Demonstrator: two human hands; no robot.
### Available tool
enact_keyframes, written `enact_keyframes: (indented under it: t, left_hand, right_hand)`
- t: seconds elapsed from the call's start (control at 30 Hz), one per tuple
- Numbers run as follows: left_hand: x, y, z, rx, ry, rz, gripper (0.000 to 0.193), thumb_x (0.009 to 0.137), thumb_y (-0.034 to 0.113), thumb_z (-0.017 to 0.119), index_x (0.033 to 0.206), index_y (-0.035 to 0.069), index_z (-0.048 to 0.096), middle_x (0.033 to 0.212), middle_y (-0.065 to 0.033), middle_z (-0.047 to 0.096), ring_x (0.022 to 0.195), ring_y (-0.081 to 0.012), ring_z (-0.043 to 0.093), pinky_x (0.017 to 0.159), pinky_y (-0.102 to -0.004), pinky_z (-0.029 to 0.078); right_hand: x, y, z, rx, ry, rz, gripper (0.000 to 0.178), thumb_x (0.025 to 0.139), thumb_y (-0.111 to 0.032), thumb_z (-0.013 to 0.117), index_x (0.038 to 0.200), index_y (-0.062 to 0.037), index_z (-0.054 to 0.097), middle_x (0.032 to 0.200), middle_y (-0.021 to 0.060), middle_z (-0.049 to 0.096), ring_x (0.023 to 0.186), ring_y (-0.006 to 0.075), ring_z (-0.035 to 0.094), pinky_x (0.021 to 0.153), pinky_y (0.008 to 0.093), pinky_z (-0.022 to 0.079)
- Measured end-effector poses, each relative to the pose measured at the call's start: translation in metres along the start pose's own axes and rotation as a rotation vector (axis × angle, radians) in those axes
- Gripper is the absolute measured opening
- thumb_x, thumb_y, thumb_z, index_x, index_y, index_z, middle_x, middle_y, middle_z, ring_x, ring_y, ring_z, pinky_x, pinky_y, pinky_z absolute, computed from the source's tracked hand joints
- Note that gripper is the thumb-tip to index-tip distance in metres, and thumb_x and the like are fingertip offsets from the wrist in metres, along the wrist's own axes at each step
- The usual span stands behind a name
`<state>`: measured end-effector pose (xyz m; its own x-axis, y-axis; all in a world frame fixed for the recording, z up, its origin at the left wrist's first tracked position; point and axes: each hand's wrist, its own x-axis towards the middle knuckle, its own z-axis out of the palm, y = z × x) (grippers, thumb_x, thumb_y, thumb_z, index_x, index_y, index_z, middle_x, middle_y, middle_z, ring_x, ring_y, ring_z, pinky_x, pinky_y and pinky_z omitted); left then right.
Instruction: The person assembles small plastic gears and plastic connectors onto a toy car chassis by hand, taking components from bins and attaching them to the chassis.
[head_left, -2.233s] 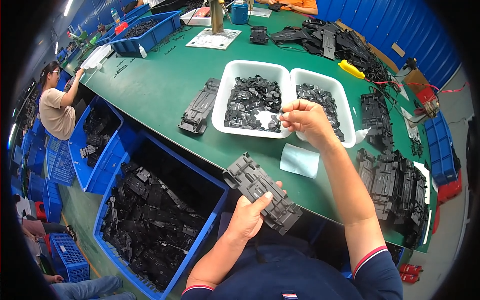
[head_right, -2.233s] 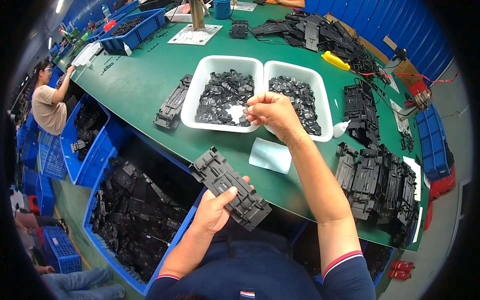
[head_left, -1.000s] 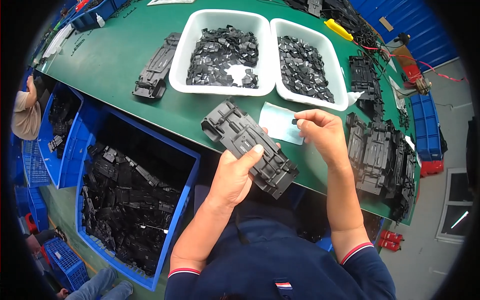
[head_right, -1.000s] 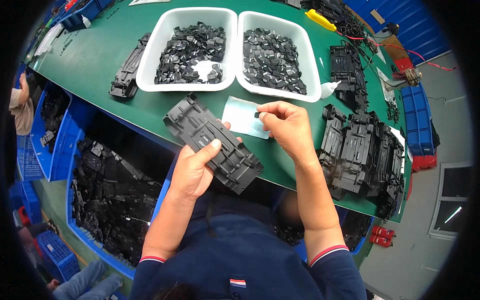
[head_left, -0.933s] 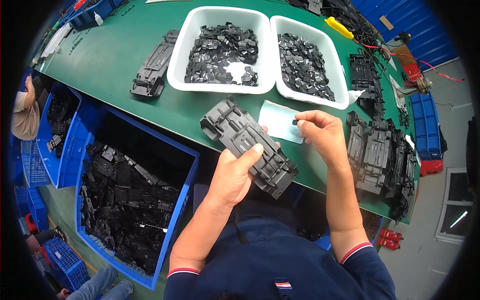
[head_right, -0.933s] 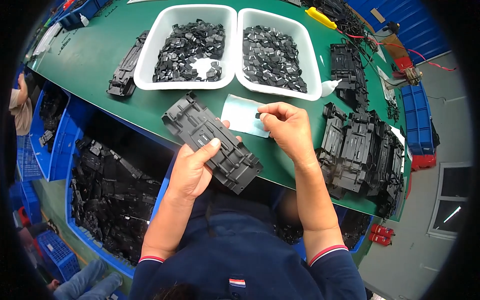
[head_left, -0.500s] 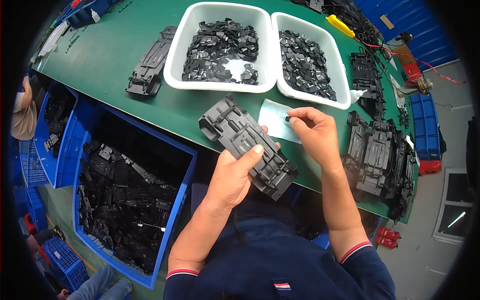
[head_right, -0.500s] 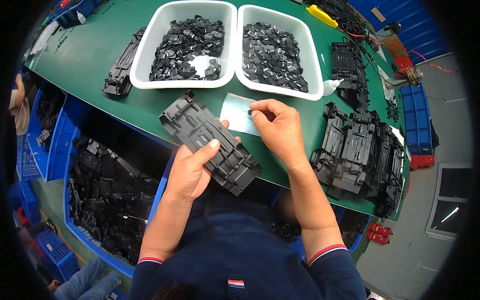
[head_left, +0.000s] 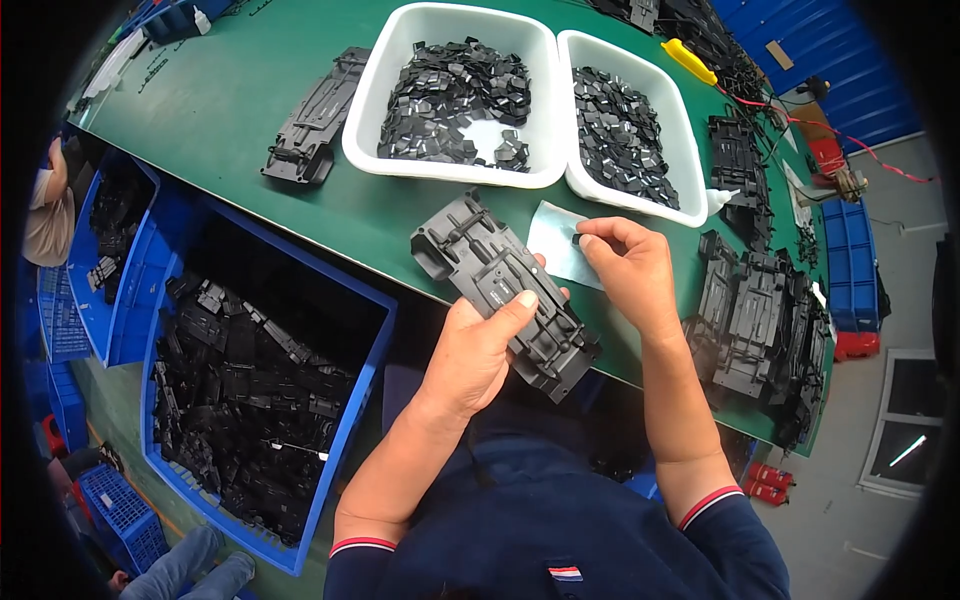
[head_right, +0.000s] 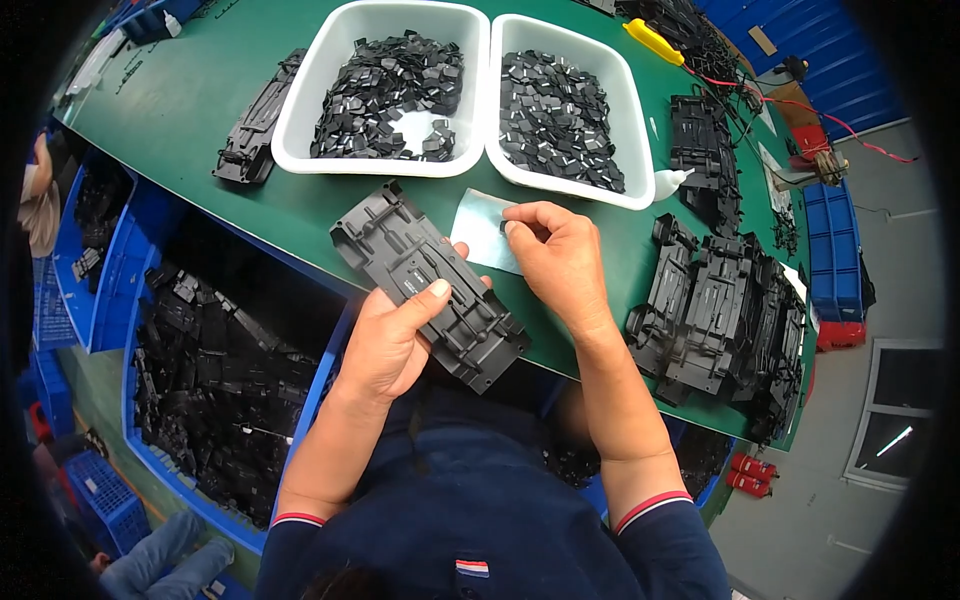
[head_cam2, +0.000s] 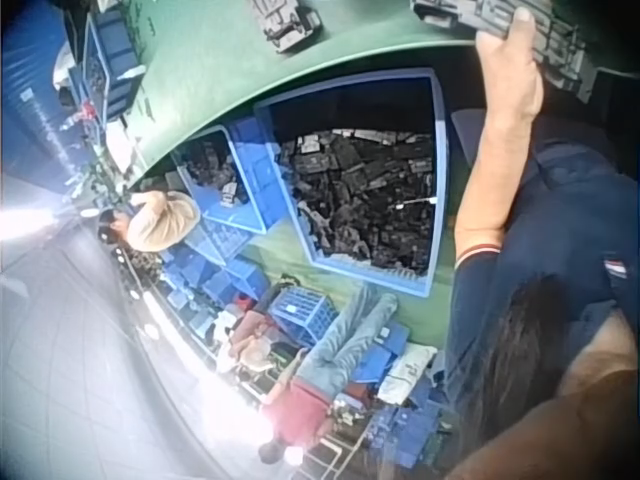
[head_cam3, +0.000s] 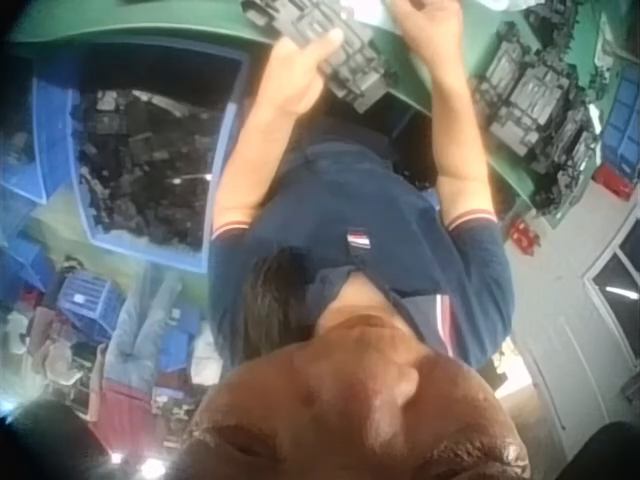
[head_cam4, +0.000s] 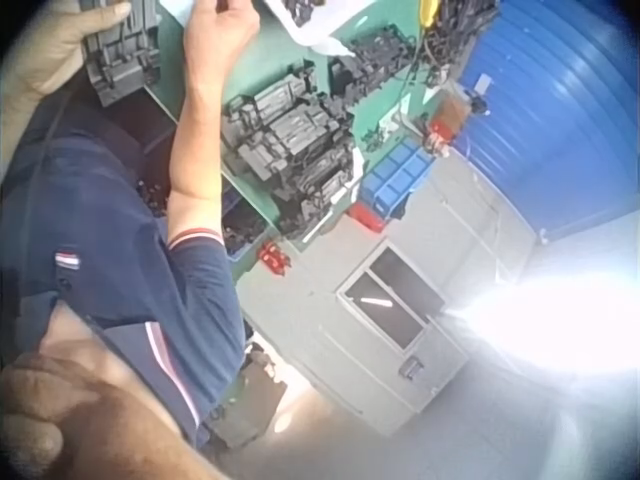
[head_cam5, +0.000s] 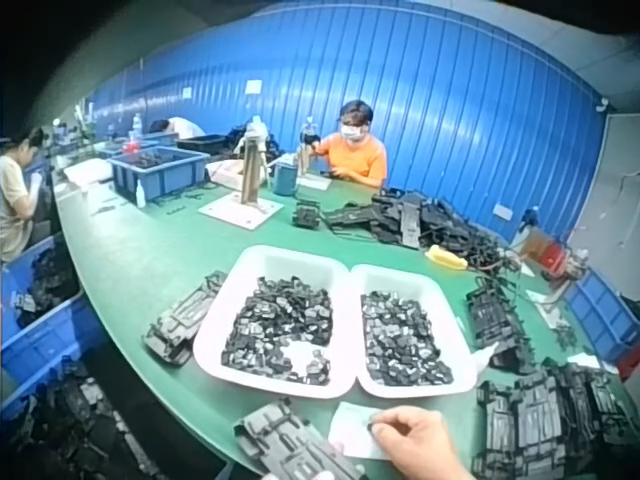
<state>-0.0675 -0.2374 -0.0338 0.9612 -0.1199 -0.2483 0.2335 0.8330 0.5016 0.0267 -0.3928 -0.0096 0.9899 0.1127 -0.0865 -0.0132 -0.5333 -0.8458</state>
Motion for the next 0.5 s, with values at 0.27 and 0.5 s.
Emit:
enact_keyframes:
  t: [0.27,0.5]
  left_hand:
    - [0.000,-0.001,0.001,0.021,0.007,-0.002,0.045,0.091,0.006,0.054,0.131,-0.005,0.037,0.130,-0.0162,0.047,0.111,-0.0277,0.056,0.095,-0.0408,0.046]
    - [-0.001,0.001,0.003,0.006,0.015,0.001,0.041,0.091,0.004,0.052,0.129,-0.005,0.040,0.122,-0.0138,0.051,0.107,-0.0243,0.057,0.092,-0.0375,0.048]
  right_hand:
    - [0.002,0.003,0.001,-0.048,-0.006,-0.016,0.016,0.082,-0.007,0.062,0.093,0.0026,0.068,0.073,0.0005,0.063,0.065,0.0038,0.053,0.058,0.0195,0.043]
    - [-0.010,-0.002,-0.004,-0.118,0.077,-0.223,0.015,0.082,-0.004,0.063,0.095,0.0011,0.067,0.078,0.0025,0.064,0.066,0.0044,0.054,0.059,0.0202,0.043]
